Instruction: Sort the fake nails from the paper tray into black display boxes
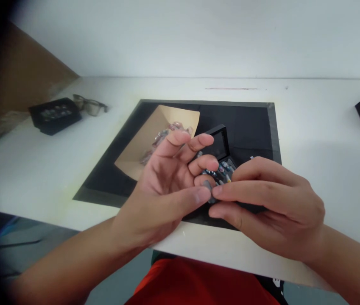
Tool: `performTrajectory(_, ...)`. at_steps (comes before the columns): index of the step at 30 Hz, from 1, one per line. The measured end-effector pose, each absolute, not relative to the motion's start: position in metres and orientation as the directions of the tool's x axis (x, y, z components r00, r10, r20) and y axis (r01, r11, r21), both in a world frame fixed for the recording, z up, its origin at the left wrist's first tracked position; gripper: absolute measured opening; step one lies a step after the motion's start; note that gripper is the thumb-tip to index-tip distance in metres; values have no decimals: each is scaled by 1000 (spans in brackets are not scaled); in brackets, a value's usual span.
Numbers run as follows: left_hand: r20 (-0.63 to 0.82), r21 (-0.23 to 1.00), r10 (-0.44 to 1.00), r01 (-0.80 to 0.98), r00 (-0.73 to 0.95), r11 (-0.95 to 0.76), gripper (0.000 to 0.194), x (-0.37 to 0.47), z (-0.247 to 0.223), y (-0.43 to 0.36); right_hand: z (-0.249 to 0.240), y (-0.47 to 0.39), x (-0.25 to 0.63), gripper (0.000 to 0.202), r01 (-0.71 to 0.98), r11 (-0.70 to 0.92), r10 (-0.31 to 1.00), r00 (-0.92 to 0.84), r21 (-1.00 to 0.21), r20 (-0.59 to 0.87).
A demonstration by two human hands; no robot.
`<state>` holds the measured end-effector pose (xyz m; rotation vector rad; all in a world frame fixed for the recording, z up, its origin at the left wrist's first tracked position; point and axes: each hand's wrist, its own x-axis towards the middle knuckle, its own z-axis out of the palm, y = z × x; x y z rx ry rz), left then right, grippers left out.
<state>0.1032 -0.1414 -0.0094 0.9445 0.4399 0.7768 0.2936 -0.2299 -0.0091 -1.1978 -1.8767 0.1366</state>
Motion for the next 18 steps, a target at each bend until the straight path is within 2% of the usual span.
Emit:
performTrajectory(5,87,842,704,-429,705,326,63,104,-15,-139,-12,-230,289,10,626,486,821,-89,-610,564)
performTrajectory(10,96,837,682,-429,725,340,62,103,-13,-139,-12,-225,285,12,547,508,827,-94,-665,554)
performTrajectory(18,129,832,668,-447,733,329,63,104,-16,-140,-12,-229,286,13,454,443,881,-61,-773,469)
